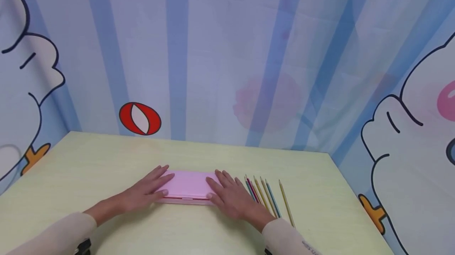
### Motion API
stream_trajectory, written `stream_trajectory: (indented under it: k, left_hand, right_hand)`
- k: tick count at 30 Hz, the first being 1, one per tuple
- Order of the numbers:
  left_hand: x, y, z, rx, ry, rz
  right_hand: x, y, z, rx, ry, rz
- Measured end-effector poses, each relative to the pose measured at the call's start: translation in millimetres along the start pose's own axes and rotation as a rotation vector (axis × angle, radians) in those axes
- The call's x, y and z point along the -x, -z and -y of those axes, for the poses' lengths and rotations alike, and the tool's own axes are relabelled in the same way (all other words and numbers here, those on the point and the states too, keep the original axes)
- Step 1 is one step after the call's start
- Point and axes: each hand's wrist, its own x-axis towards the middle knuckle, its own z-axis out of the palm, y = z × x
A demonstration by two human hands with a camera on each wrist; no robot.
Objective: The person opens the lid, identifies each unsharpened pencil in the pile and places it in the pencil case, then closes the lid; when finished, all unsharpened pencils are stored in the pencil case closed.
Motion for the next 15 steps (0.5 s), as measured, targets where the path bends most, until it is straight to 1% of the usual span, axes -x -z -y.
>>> stream_trajectory:
  k: [3, 7, 15]
  left_hand:
    - [0.2, -1.5, 0.1, -0.038, -0.012, -0.007]
    - [-0.5, -2.4, -0.9, -0.062, 0.001, -0.002]
    - [-1.0, -0.2, -5.2, -0.033, 0.034, 0.024]
  right_hand:
    - [0.3, -0.6, 0.1, -0.017, -0.005, -0.007]
    - [0.4, 0.2, -0.2, -0.045, -0.009, -0.009]
    - [-0.3, -5.3, -2.1, -0.008, -0.012, -0.015]
